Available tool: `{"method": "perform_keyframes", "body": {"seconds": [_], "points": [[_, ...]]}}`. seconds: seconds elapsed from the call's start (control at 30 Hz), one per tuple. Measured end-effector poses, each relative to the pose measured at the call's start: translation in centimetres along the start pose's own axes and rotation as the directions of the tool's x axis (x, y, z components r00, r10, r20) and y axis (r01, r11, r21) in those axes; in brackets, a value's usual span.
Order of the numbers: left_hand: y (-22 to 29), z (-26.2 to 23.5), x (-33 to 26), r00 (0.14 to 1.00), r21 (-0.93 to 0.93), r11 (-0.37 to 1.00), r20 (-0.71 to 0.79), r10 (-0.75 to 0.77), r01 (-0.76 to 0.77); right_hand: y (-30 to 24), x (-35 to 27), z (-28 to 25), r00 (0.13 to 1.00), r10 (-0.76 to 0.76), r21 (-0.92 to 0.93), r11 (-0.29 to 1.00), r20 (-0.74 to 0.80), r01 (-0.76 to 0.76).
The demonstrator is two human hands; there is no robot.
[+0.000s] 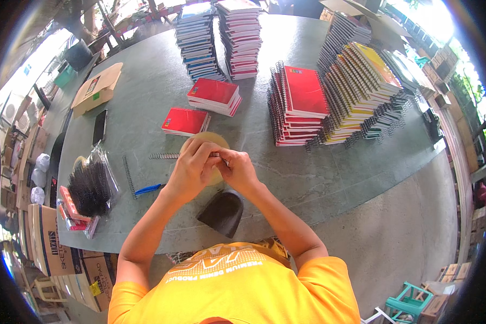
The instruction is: The person is manually inserting a spiral binding into red-covered notebooks. They slide the metal spiral into the punched holes of each notebook and then place the completed notebooks onto a stack.
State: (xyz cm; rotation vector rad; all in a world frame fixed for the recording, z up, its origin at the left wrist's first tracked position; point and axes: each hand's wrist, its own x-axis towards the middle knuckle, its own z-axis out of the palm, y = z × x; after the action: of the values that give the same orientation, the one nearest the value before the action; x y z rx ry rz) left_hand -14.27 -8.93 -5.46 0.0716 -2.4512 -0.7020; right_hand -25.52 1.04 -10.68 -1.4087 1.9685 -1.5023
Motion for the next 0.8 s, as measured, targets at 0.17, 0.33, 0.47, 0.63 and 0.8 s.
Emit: {"method": "perform_keyframes", "body": {"seconds": [0.17,0.33,0.47,0.63,0.8], "points": [[2.5,-3.8,0.9,0.945,0.227,0.973,-0.307,0.112,-0.041,-5.0,3.3,-8.0,0.815,-0.495,-0.345,0.854,-0.302,0.390],[0.8,-4.4,-0.3,0.938,0.180,0.984,-0.344,0.051,0.013,-5.2,4.9,-17.2,0.809,-0.447,-0.670,0.737,-0.383,0.091],[-0.1,-2.5,-1.6,0.965,0.108,0.994,-0.262,-0.005,0.034,0.1,3.4,-17.1,0.926,-0.285,-0.736,0.676,-0.246,0.012],[-0.4,-1.8,-1.2,0.975,0.068,0.997,-0.221,-0.022,0.038,0.3,3.3,-16.9,0.891,-0.383,-0.785,0.618,-0.242,0.052],[-2.0,-2.0,-3.7,0.956,0.077,0.993,-0.286,-0.061,0.086,-0.9,2.9,-15.7,0.915,-0.343,-0.842,0.539,-0.215,0.004]]}}
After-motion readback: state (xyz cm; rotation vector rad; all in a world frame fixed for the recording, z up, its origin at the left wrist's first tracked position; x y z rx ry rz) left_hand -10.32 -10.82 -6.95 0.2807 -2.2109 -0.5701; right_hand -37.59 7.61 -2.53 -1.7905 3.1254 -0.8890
